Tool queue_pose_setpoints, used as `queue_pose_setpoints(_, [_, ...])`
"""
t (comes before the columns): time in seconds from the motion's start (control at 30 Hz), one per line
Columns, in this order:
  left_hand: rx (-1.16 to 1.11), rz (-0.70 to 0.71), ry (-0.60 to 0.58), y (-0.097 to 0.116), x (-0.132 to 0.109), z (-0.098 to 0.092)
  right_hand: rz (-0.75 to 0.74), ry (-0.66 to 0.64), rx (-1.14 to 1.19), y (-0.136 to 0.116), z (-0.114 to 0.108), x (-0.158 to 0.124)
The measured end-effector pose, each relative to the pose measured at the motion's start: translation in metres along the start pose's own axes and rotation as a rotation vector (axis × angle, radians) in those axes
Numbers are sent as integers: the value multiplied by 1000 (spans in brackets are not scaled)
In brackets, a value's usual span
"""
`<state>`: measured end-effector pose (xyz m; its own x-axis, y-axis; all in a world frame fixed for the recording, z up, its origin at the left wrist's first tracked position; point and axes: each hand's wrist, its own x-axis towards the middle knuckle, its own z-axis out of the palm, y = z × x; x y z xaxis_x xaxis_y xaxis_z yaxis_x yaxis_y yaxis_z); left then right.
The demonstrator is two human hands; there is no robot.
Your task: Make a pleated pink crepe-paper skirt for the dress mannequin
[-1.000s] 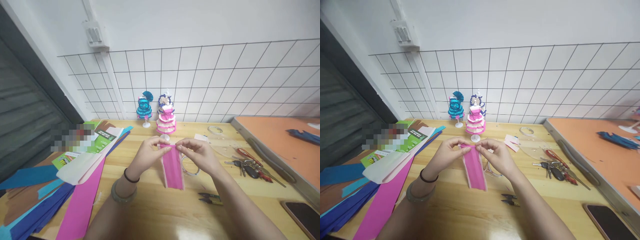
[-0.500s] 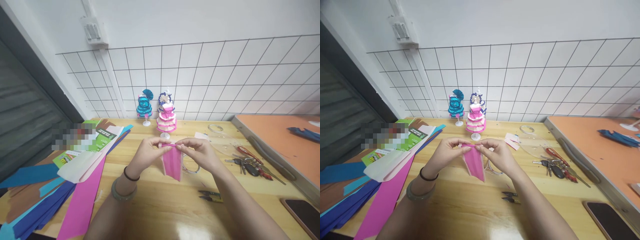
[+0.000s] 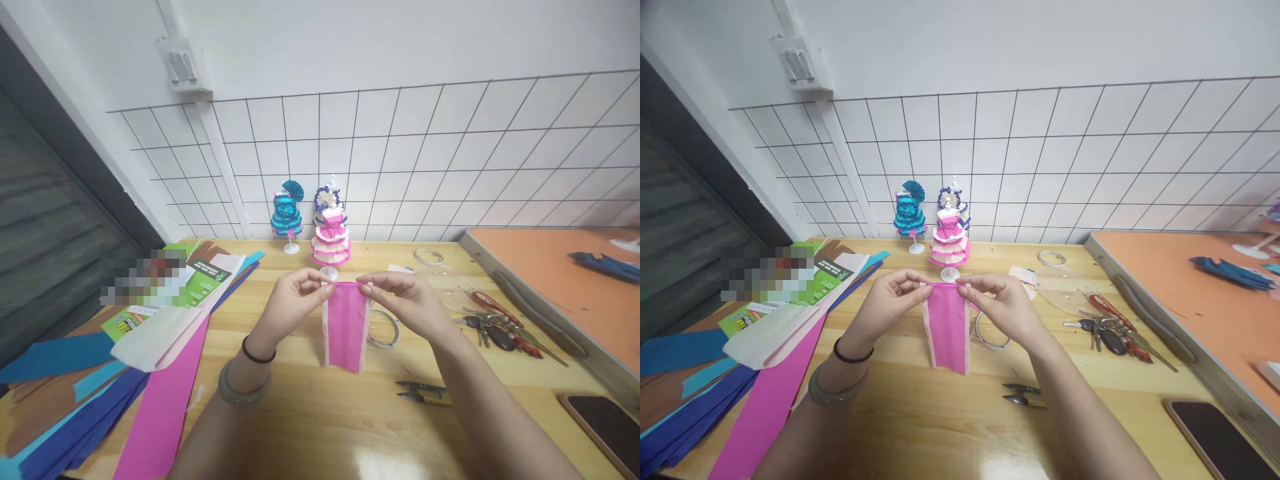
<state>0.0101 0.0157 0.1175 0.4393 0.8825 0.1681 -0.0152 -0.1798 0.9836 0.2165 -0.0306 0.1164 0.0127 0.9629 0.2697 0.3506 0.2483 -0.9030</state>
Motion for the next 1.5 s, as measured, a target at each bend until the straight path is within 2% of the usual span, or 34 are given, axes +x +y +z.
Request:
queue_pose_setpoints(0.27, [15,-5,11,5,0,-5,16,-59,73,3,-4,1])
queue_pose_setpoints(0.73, [-34,26,22,5,0,-8,51,2,203,-4,-1,1])
queue_pose_setpoints(1.07, [-55,11,-8,11,-2,-9,19,31,145,-3,-1,1])
queue_pose_setpoints(1.5, [-10,48,-20,10,-2,-10,8,1,79,-1,-2,2])
